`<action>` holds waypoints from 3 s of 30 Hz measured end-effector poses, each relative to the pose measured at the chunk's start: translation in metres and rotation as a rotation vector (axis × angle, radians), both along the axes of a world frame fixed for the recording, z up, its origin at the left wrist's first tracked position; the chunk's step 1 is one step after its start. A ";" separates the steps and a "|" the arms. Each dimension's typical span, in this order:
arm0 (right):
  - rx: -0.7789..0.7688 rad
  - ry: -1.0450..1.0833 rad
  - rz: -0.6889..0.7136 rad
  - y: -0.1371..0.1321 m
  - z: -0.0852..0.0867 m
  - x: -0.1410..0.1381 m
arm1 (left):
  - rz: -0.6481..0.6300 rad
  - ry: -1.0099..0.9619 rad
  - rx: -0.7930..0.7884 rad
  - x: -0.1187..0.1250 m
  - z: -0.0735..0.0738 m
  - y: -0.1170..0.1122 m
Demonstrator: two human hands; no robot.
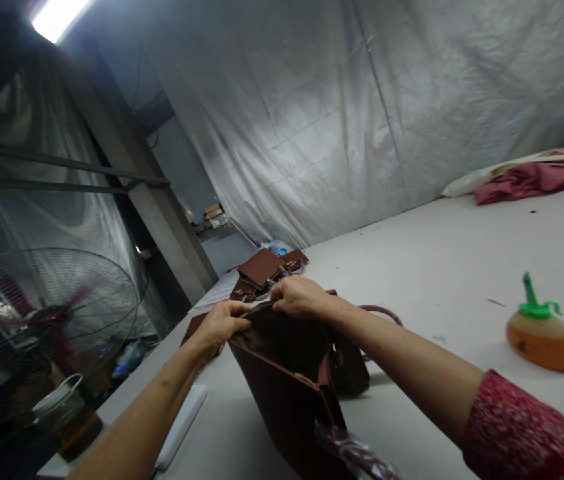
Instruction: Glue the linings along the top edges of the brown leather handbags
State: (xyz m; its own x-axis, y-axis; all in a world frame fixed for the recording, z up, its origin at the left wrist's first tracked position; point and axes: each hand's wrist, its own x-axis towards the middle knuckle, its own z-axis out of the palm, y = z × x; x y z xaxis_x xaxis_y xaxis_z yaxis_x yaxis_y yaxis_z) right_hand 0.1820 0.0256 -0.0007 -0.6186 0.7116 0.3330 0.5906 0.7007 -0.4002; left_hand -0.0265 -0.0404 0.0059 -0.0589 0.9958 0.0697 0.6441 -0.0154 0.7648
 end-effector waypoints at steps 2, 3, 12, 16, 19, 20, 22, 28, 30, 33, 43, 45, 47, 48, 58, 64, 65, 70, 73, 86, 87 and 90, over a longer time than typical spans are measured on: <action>-0.005 0.002 0.032 0.002 0.002 -0.006 | 0.005 -0.007 0.004 0.001 0.001 0.000; -0.003 0.003 0.045 0.003 0.003 -0.009 | 0.008 -0.008 0.003 0.002 0.001 -0.001; 0.040 0.004 0.104 0.007 0.001 -0.026 | 0.022 -0.020 0.011 -0.001 0.000 0.003; 0.047 -0.006 0.103 0.009 0.000 -0.027 | 0.024 0.022 -0.004 -0.002 0.001 0.005; 0.054 -0.011 0.147 0.010 0.001 -0.029 | 0.038 0.058 -0.005 0.001 0.003 0.006; 0.060 -0.015 0.176 0.010 0.001 -0.030 | 0.039 0.063 0.001 0.002 0.003 0.006; 0.085 -0.025 0.211 0.007 0.002 -0.034 | 0.030 0.057 0.008 0.002 0.004 0.006; 0.156 -0.069 0.092 -0.002 0.008 -0.026 | 0.010 0.028 -0.050 0.005 0.012 -0.001; 0.149 -0.090 0.038 -0.001 0.012 -0.013 | -0.051 0.100 -0.119 0.009 0.016 -0.001; 0.108 -0.131 -0.039 0.001 0.015 0.005 | -0.105 0.206 -0.166 0.013 0.016 0.005; 0.023 -0.118 0.039 0.010 0.013 0.015 | -0.086 0.206 -0.081 0.014 0.007 0.017; 0.023 -0.107 0.132 0.010 0.014 0.015 | -0.082 0.218 -0.070 0.016 0.010 0.013; 0.033 -0.104 0.200 0.011 0.014 0.013 | -0.080 0.228 -0.062 0.018 0.011 0.010; 0.042 -0.107 0.213 0.012 0.013 0.012 | -0.081 0.232 -0.061 0.018 0.011 0.010; 0.183 -0.144 0.085 0.011 0.002 -0.002 | -0.087 0.371 0.015 0.015 0.010 0.024; 0.259 -0.209 0.128 0.002 0.005 0.001 | -0.128 0.421 0.107 0.014 0.007 0.022; 0.272 -0.218 0.122 0.002 0.005 0.000 | -0.134 0.425 0.117 0.013 0.006 0.022; 0.311 -0.239 0.062 -0.004 0.004 -0.006 | -0.211 0.486 0.215 0.010 0.004 0.022; 0.311 -0.231 0.064 -0.008 0.005 -0.008 | -0.251 0.485 0.228 0.008 0.006 0.022; 0.366 -0.198 0.204 -0.010 0.003 -0.009 | -0.212 0.524 0.196 0.018 0.014 0.018; 0.360 -0.192 0.196 -0.011 0.002 -0.010 | -0.212 0.525 0.198 0.017 0.014 0.018; 0.325 -0.187 0.173 -0.011 0.003 -0.012 | -0.212 0.547 0.210 0.013 0.013 0.019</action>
State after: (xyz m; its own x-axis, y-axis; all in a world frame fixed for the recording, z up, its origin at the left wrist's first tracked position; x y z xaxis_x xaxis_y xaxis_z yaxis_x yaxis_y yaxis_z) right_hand 0.1695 0.0144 0.0018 -0.7910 0.4681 0.3939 0.4945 0.8683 -0.0389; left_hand -0.0131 -0.0214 0.0193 0.2386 0.9436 0.2296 0.9080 -0.3006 0.2918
